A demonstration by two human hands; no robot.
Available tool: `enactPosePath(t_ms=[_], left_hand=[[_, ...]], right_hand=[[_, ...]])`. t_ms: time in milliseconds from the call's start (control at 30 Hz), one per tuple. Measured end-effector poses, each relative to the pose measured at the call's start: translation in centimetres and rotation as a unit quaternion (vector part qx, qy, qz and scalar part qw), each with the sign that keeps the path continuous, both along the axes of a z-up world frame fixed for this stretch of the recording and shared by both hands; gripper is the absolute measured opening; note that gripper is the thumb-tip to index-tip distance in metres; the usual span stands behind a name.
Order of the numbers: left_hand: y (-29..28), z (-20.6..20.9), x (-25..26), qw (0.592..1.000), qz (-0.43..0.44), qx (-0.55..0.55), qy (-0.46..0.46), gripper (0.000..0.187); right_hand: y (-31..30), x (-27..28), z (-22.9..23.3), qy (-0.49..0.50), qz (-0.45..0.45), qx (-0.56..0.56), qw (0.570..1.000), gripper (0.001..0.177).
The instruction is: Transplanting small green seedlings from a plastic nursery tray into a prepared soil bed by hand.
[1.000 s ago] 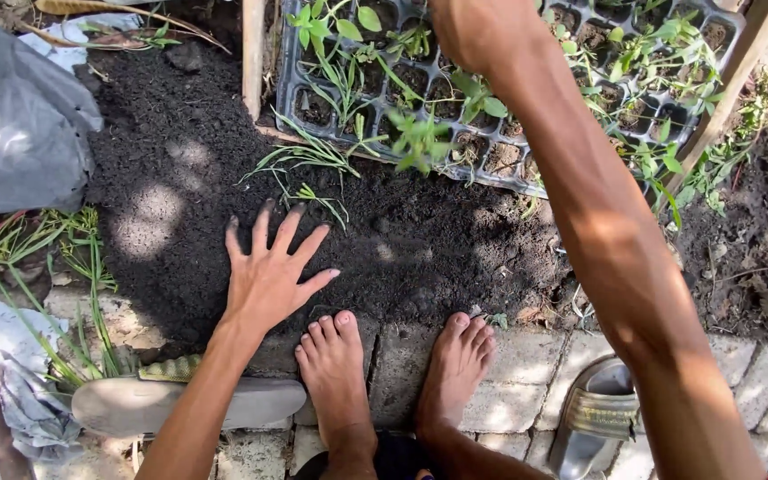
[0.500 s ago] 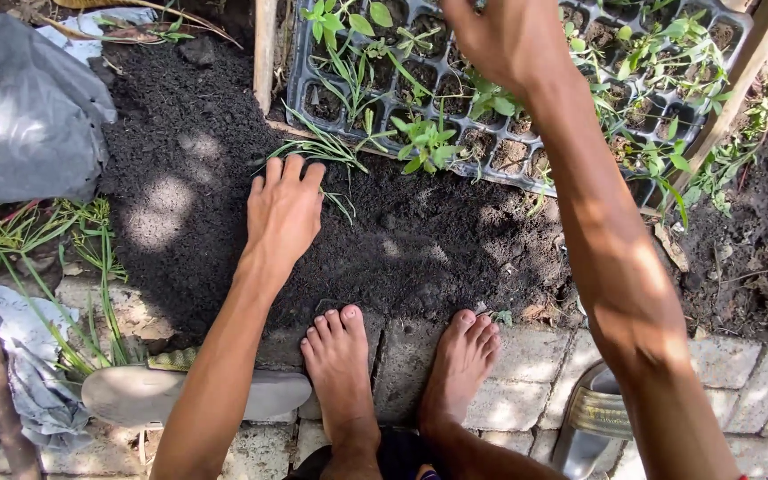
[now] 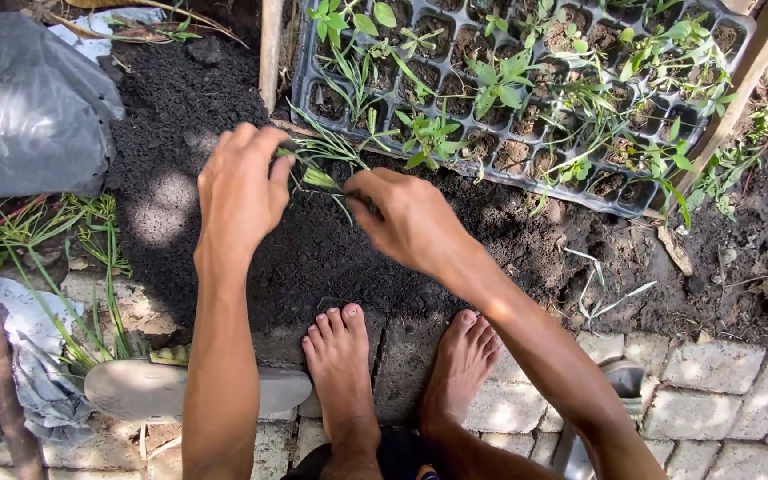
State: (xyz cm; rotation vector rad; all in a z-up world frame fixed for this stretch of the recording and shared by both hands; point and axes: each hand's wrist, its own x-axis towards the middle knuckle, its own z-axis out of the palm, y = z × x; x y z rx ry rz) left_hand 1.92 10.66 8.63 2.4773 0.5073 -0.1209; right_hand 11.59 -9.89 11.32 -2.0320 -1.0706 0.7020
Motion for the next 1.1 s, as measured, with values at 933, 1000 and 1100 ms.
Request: enactPosePath(t_ms=[933,1000,1100], left_hand=[[-4.6,-2.6,-2.9,0.998,0.046,-0.031,-0.004,0.027],[-5.1,-3.5,-2.6,0.998,-0.013,-0.018,0.057,0.03],[-5.8,-4.9,-2.7,0.999,-0.047,-0.018,0.019,0.022]], right_hand=[[-0.9,-4.6,-14.5,0.046,-0.094,-0.155,0.982,0.02],[-1.0,-4.1,-13.0,0.088,-0.1,-0.102,0.986,0.022],[-1.2,-2.8,-9.2,0.12,-0.103,-0.053,0.986,0.02]])
